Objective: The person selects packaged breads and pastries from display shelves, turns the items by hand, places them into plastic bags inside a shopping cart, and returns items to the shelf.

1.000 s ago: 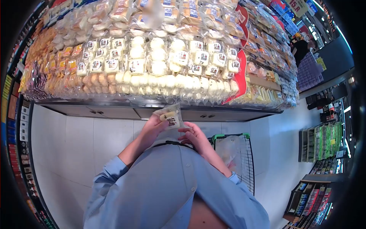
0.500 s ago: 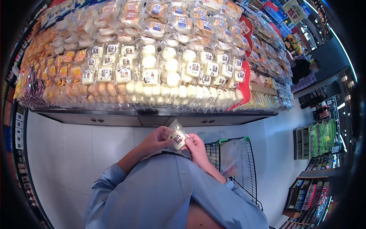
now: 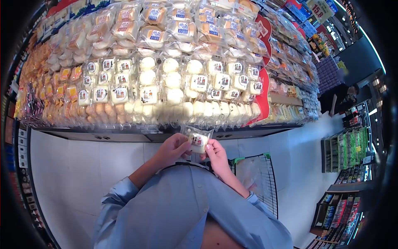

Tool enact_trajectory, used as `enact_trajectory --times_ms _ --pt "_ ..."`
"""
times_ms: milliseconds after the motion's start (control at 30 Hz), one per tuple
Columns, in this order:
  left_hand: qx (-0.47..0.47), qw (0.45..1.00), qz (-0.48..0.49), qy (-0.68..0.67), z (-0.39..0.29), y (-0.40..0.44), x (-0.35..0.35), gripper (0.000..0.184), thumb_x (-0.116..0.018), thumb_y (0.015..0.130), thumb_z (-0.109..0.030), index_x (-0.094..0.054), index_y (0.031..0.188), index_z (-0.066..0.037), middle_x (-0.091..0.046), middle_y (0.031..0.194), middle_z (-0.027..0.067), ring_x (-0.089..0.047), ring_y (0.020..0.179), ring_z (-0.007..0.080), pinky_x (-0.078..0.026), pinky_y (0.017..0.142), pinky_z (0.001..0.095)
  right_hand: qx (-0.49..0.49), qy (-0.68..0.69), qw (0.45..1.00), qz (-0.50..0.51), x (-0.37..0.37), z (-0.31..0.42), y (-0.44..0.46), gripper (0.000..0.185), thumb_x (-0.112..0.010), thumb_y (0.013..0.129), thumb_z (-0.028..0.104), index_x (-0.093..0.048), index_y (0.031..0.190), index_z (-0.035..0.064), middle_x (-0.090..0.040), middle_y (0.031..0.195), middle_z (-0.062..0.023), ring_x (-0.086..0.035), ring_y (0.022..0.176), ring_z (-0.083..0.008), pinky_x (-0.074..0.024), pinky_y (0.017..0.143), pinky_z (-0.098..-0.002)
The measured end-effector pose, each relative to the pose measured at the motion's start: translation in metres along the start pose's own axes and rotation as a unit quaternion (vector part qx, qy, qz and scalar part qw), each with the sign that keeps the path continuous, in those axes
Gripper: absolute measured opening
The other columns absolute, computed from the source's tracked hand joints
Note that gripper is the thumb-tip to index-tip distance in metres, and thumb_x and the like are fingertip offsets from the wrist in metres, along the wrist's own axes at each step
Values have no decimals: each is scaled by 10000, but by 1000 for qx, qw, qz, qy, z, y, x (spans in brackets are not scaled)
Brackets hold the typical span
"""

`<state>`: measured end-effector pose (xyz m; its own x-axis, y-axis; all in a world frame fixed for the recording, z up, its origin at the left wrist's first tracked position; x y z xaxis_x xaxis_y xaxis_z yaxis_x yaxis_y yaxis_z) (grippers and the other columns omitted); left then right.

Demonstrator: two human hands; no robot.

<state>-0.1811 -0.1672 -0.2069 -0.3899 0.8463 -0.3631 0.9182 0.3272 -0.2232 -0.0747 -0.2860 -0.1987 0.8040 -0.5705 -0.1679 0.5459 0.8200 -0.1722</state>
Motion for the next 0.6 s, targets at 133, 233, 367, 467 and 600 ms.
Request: enact_trajectory --times_ms 133,233,367,467,600 --pt "-43 988 -73 131 -51 28 -4 332 -639 996 -260 -555 1182 2 -646 867 44 -627 758 82 -519 648 234 58 -31 998 15 20 38 43 216 -466 1067 205 -574 1132 29 -636 902 -23 -591 700 -79 -504 605 -242" --pt "-60 965 -125 223 -94 47 -5 329 -641 989 -219 -571 1204 19 -622 796 8 -576 720 53 -469 609 222 34 -11 999 39 28 63 76 215 -462 1068 209 -582 1126 40 -623 887 -14 -579 693 -72 -498 598 -238" --pt "-58 894 -234 377 -108 75 9 531 -684 941 -258 -491 1354 16 -627 790 31 -578 690 108 -478 634 263 30 -169 985 27 41 84 123 203 -499 1048 194 -590 1104 21 -619 844 -16 -570 682 -82 -483 621 -243" --pt "-65 832 -285 471 -127 81 7 612 -703 898 -316 -489 1379 -3 -659 835 135 -639 705 234 -522 695 337 72 -281 957 14 44 101 144 188 -550 1014 168 -609 1049 -7 -666 837 -60 -616 703 -137 -492 667 -281" --pt "-127 738 -329 575 -146 83 -2 559 -696 902 -309 -535 1350 -15 -652 954 165 -667 813 296 -540 716 396 167 -313 933 57 40 105 160 164 -572 991 158 -628 1016 5 -704 843 -121 -667 739 -208 -506 689 -337"
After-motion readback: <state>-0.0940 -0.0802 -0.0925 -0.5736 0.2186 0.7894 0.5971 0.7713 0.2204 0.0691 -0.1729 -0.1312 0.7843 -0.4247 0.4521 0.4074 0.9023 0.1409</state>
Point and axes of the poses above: each hand's wrist, its own y-axis towards the middle knuckle, its own x-axis out of the back of the hand, z = x × y, the point moved 10 cm from there along y, towards the middle knuckle
